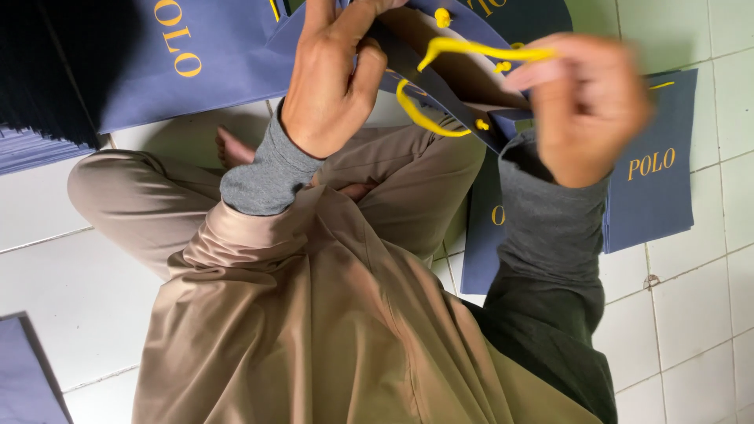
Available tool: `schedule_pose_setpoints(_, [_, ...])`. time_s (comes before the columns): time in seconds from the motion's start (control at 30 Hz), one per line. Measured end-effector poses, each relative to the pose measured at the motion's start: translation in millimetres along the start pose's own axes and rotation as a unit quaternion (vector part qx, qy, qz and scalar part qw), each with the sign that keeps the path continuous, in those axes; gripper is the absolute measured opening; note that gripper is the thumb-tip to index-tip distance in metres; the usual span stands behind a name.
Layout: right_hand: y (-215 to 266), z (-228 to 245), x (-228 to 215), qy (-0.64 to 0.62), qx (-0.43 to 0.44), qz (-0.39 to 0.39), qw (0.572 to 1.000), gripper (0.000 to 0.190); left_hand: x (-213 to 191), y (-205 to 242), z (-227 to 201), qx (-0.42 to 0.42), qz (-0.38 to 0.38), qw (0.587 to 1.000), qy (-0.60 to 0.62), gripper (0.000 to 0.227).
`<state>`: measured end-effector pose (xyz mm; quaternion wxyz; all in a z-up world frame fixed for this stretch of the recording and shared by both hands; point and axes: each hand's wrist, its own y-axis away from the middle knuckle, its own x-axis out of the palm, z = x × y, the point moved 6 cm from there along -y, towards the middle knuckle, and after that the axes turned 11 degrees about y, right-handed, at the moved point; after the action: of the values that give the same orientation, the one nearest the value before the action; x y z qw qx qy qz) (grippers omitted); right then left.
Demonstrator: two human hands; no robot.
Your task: Tucking pre-attached rope handles into paper shopping bags and restacking them.
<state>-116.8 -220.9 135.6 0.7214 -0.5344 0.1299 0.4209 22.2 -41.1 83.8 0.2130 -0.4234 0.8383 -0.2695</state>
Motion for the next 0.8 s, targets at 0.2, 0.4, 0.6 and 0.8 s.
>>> schedule_pose_setpoints(0.2, [8, -6, 22, 0.127, -0.053, 0.249, 0.958, 0.033, 3, 1, 2, -0.005, -0.016, 1.0, -0.007, 0.035])
schedule_pose_setpoints(0.4, [19, -19, 22, 0.147, -0.122, 0.325, 0.926, 0.021, 2, 1, 2, -0.012, -0.027, 0.999, -0.046, 0.044])
schedule_pose_setpoints(0.6, [24, -36, -1, -0.176, 0.118, 0.141, 0.967, 0.011, 5, -1, -7, 0.01, 0.014, 0.999, -0.034, 0.047])
schedule_pose_setpoints(0.8, [18, -37, -2, -0.184, 0.137, 0.092, 0.969, 0.017, 13, 0, -7, -0.008, 0.024, 0.999, -0.036, 0.049])
